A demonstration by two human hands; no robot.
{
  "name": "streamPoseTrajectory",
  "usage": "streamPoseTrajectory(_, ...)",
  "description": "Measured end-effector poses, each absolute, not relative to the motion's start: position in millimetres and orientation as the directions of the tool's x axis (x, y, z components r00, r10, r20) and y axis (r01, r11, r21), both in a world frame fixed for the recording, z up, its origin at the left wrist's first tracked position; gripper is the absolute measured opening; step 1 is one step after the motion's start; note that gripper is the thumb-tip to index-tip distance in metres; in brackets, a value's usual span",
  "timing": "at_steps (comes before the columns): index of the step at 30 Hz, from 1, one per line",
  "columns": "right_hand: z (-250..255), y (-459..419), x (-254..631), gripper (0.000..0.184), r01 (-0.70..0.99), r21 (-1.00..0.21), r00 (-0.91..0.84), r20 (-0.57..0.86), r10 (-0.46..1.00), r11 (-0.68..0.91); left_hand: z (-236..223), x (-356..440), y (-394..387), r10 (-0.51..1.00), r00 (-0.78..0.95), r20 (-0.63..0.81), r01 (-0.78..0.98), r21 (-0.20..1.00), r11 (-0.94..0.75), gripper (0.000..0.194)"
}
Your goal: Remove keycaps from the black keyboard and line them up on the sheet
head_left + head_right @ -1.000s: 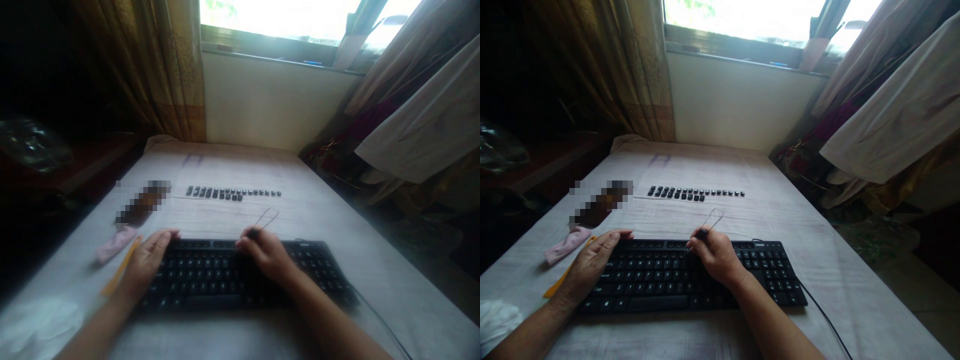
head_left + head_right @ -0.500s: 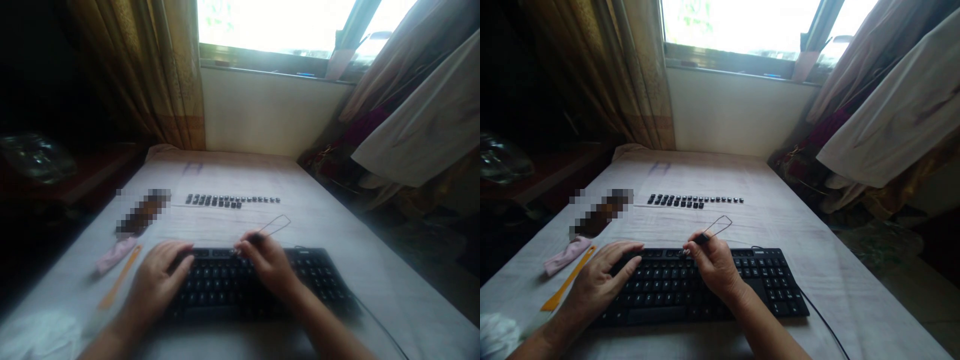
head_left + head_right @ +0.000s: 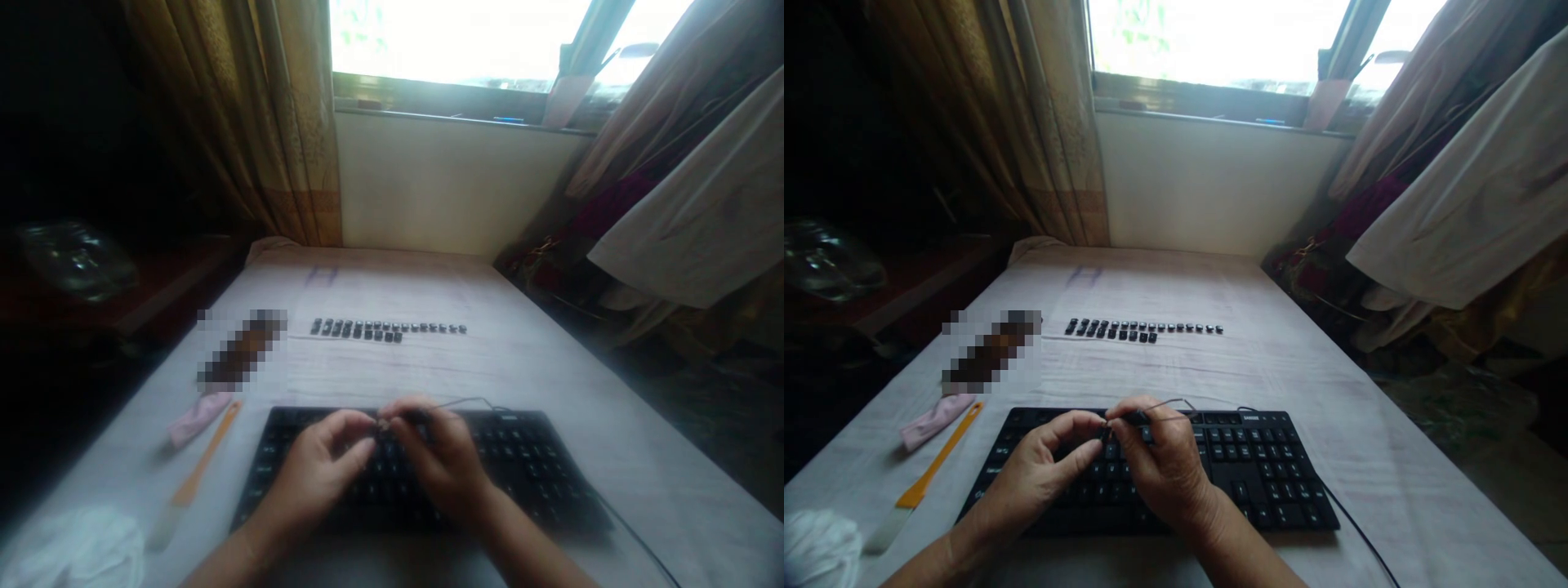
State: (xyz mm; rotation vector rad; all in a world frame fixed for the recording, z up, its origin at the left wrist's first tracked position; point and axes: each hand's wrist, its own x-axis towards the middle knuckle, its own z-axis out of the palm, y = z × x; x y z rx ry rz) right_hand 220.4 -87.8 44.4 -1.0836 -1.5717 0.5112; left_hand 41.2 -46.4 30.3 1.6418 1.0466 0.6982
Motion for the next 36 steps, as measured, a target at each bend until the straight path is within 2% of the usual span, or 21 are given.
streamPoseTrajectory(2,44.4,-87.5,220.6,0.017,0.410,-0.749,0.068,0.595,0.801,0.521,30.3,38.9,-46.1,0.898,0.436,-0.060,0.295,0.952,-0.080,0.025)
streamPoseTrajectory(5,45.3,-87.1,222.0,0.019,0.478,-0.687,0.031,0.636,0.771,0.547,30.5,35.5,-45.9,0.897,0.429,-0.109,0.243,0.970,0.001,0.027)
streamPoseTrajectory(9,44.2,-86.4,221.9,0.013,0.546,-0.635,-0.091,0.604,0.792,0.547,33.6,35.8,-45.1,0.880,0.441,-0.175,0.102,0.984,0.144,0.029)
streamPoseTrajectory(13,37.0,-84.4,219.0,0.016,0.585,-0.592,-0.170,0.579,0.797,0.554,34.5,38.8,-44.0,0.870,0.439,-0.224,0.089,0.974,0.206,0.026)
streamPoseTrajectory(17,30.0,-83.3,216.5,0.011,0.582,-0.593,-0.187,0.568,0.801,0.556,23.6,37.5,-42.9,0.852,0.450,-0.268,0.131,0.964,0.233,0.027)
streamPoseTrajectory(20,32.6,-82.8,219.0,0.011,0.576,-0.632,-0.193,0.512,0.837,0.519,18.8,34.1,-40.4,0.788,0.528,-0.317,0.161,0.948,0.274,0.039)
streamPoseTrajectory(22,38.8,-78.6,227.4,0.011,0.575,-0.662,-0.169,0.478,0.862,0.480,23.0,29.1,-35.9,0.790,0.521,-0.323,0.197,0.946,0.257,0.047)
streamPoseTrajectory(24,47.0,-67.4,243.3,0.012,0.592,-0.696,-0.100,0.438,0.894,0.407,31.1,19.8,-26.8,0.871,0.419,-0.255,0.263,0.953,0.152,0.049)
streamPoseTrajectory(25,50.8,-58.7,253.6,0.013,0.608,-0.714,-0.048,0.403,0.914,0.347,34.8,13.3,-20.2,0.919,0.353,-0.176,0.312,0.948,0.062,0.047)
streamPoseTrajectory(27,56.0,-35.5,275.8,0.017,0.632,-0.756,0.080,0.278,0.957,0.167,37.4,-2.7,-3.5,0.980,0.200,0.011,0.420,0.903,-0.096,0.044)
streamPoseTrajectory(29,55.9,-8.5,295.7,0.020,0.704,-0.708,0.213,0.150,0.965,-0.045,31.0,-20.0,15.0,0.990,0.074,0.120,0.513,0.847,-0.141,0.045)
streamPoseTrajectory(32,46.1,27.7,312.5,0.016,0.750,-0.647,0.276,0.113,0.954,-0.140,8.8,-40.9,36.9,0.975,-0.008,0.220,0.554,0.813,-0.179,0.046)
streamPoseTrajectory(36,27.2,53.7,313.0,0.016,0.789,-0.589,0.276,0.086,0.957,-0.174,-16.2,-49.4,46.9,0.961,-0.017,0.276,0.544,0.809,-0.223,0.044)
